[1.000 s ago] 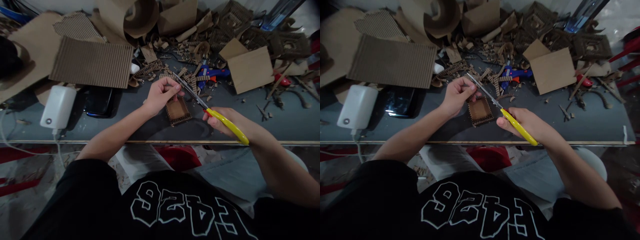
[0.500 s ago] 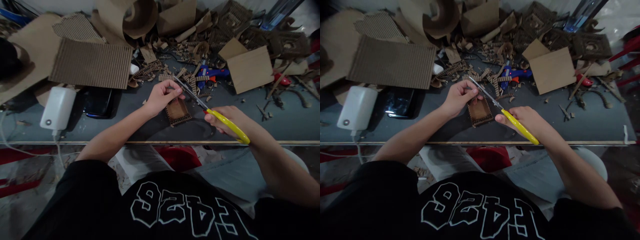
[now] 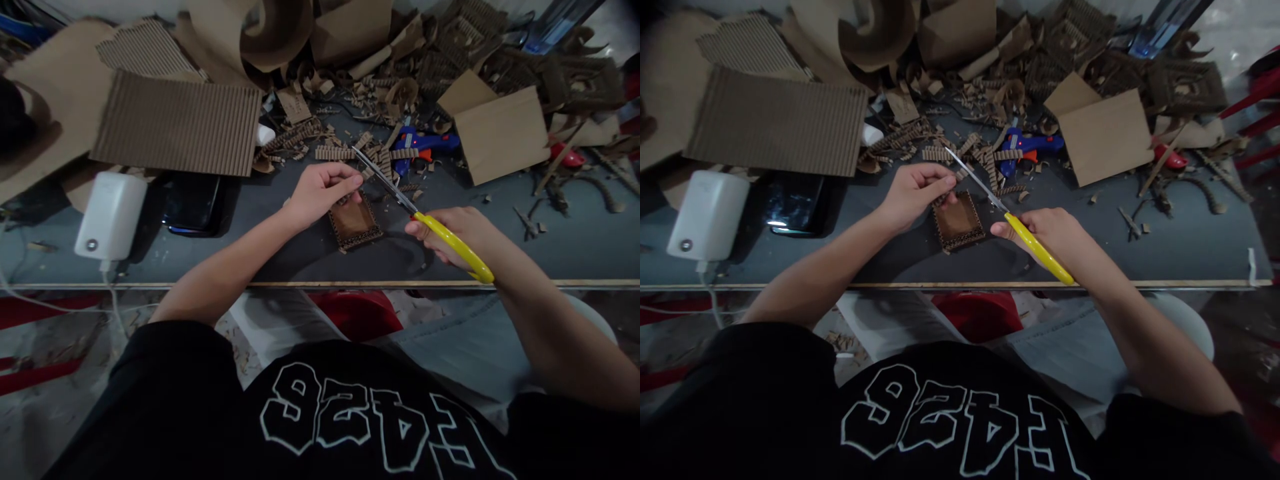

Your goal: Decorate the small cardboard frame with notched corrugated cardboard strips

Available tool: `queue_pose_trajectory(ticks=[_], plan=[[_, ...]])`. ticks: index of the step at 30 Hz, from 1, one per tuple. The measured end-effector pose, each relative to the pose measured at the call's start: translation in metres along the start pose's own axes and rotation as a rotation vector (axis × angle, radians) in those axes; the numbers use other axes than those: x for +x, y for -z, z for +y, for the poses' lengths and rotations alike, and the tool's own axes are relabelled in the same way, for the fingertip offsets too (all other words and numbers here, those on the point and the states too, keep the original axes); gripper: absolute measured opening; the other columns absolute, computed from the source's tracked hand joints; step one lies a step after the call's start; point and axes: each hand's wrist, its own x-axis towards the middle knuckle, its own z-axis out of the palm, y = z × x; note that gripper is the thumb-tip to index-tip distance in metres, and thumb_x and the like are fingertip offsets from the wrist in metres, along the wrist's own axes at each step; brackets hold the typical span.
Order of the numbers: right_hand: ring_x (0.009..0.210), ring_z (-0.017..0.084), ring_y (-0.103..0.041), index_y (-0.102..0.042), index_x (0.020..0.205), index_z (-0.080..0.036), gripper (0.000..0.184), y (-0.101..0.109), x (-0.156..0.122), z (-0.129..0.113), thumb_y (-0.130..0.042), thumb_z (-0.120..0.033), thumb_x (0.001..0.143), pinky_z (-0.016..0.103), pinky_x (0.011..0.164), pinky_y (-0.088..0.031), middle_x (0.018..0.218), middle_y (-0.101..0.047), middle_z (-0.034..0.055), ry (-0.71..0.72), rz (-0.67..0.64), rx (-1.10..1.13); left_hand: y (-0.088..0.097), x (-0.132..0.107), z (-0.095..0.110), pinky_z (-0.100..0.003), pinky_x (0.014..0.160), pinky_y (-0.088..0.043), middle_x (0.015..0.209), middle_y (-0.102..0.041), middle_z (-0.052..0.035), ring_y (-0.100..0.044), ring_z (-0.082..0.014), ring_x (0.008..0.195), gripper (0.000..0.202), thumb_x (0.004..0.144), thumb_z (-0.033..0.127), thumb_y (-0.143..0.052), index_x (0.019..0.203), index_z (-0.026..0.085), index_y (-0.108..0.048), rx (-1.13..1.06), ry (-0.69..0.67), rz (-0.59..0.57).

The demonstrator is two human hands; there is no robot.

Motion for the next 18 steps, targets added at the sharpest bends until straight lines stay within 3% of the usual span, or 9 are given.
queue_pose_trajectory(ticks=[5,9,12,15,18], plan=[[0.046,0.021,-0.057,-0.048,0.059,-0.027,0.097,0.005,0.002,0.006,-0.013,-0.116,0.075,0.037,0.058,-0.041,0.053,-0.057,0.0075,-0.104,0.007,-0.02,0.013,0.003,0.003,-0.027,0.07,-0.065,0.077,-0.079,-0.0023,-0.075,-0.0128,0.068,0.04,0.1,0.059,-0.076,0.095,0.019,-0.077,0.162,0.002,0.021],[0.051,0.022,-0.055,-0.055,0.065,-0.027,0.097,0.017,0.002,0.011,-0.012,-0.111,0.083,0.036,0.06,-0.035,0.055,-0.054,0.0076,-0.118,0.117,-0.095,0.024,0.001,0.011,-0.036,0.087,-0.067,0.122,-0.085,-0.0093,-0.081,-0.0244,0.107,0.015,0.089,0.034,-0.085,0.093,0.019,-0.083,0.53,-0.065,0.059],[0.055,0.024,-0.055,-0.061,0.069,-0.026,0.096,0.025,0.001,0.009,-0.013,-0.106,0.09,0.036,0.063,-0.032,0.054,-0.049,0.0075,-0.18,0.142,-0.159,0.024,-0.002,0.016,-0.043,0.097,-0.066,0.145,-0.078,-0.008,-0.079,-0.0282,0.118,0.008,0.084,0.027,-0.085,0.088,0.02,-0.086,0.732,-0.076,0.005],[0.057,0.024,-0.056,-0.067,0.075,-0.023,0.095,0.027,-0.001,0.008,-0.018,-0.103,0.094,0.037,0.066,-0.034,0.053,-0.05,0.0075,-0.235,0.133,-0.222,0.019,-0.005,0.016,-0.048,0.11,-0.063,0.143,-0.079,-0.0068,-0.078,-0.0292,0.121,0.006,0.086,0.027,-0.085,0.087,0.021,-0.087,0.812,-0.039,-0.071],[0.055,0.022,-0.054,-0.071,0.083,-0.021,0.097,0.025,-0.001,0.01,-0.022,-0.103,0.093,0.037,0.067,-0.037,0.052,-0.053,0.0071,-0.228,0.141,-0.223,0.014,-0.004,0.014,-0.044,0.106,-0.064,0.131,-0.083,-0.0066,-0.079,-0.0283,0.118,0.007,0.089,0.027,-0.083,0.089,0.022,-0.088,0.823,-0.004,-0.092]])
